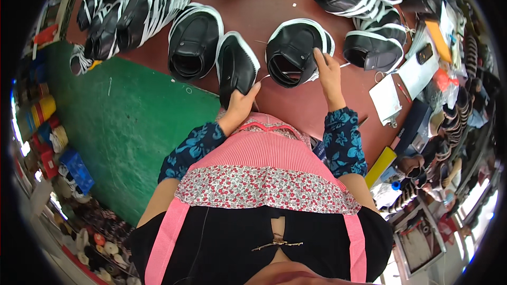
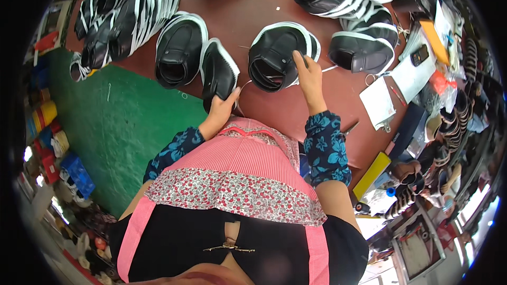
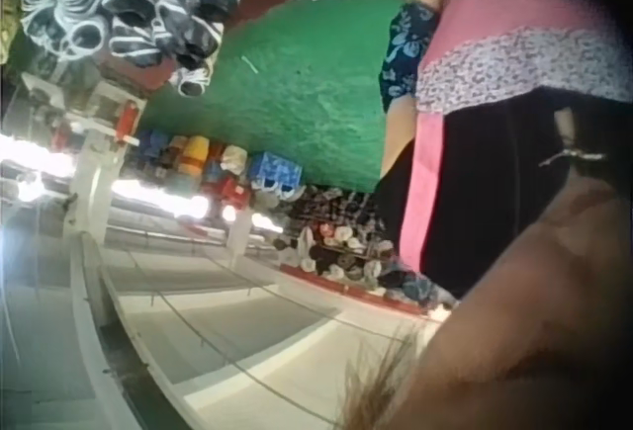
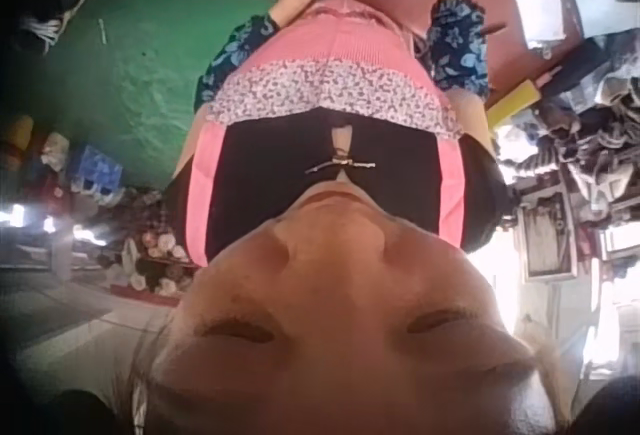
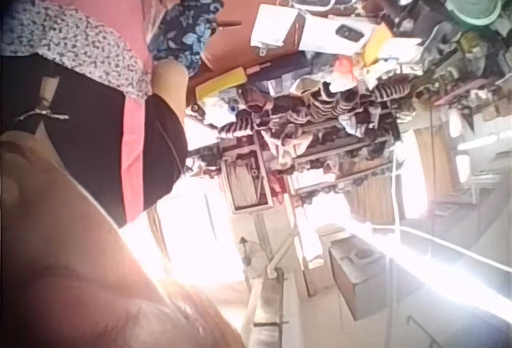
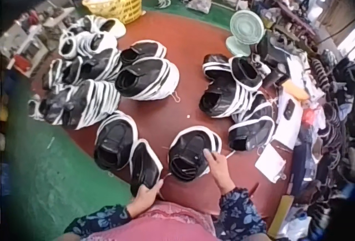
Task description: The recorder is manually assembling and inspecting sports shoes at a workstation in a factory.
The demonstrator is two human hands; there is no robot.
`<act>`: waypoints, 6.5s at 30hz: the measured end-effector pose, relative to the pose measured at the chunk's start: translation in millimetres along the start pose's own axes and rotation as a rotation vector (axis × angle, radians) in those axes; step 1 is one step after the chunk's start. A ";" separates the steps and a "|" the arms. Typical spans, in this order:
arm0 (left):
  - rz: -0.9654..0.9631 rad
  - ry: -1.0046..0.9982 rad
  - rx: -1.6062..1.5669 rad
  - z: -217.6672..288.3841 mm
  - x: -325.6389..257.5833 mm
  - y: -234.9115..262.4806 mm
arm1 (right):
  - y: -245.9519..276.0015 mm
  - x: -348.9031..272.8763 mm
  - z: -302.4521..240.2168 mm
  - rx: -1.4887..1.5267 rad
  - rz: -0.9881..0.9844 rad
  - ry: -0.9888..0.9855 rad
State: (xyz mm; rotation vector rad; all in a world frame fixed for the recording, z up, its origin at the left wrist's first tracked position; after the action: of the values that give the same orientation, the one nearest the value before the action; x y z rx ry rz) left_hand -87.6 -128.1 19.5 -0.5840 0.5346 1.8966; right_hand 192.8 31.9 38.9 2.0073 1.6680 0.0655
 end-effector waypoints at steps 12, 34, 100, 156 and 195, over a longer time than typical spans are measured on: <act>0.114 -0.342 0.386 -17.6 79.9 -87.4 | -124.5 24.2 -32.6 -0.759 -0.148 0.411; -0.098 -0.090 0.353 -10.8 96.6 -73.0 | -184.1 72.7 -53.0 -1.146 -0.878 0.398; -0.360 -0.699 0.703 21.4 1.7 -69.1 | 15.5 -66.9 91.5 0.458 0.323 -0.346; -0.305 0.329 0.208 77.4 123.7 -144.8 | -32.9 20.6 78.6 -0.120 0.201 0.134; -0.394 0.169 -0.339 40.3 91.5 -104.1 | -76.9 62.2 19.9 -0.522 -0.233 0.164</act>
State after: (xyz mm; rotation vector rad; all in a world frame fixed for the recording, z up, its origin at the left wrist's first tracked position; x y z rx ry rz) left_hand -29.3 -0.9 -15.6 -1.0001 0.1810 1.5750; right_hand 145.5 90.3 -28.4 1.4442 1.7492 0.5367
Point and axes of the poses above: each hand's wrist, its own x-axis towards the middle knuckle, its own y-axis out of the back of the hand, z = x × y, the point moved 1 cm from there along x, towards the middle knuckle, and after that the axes turned 12 degrees about z, right-handed, at the moved point
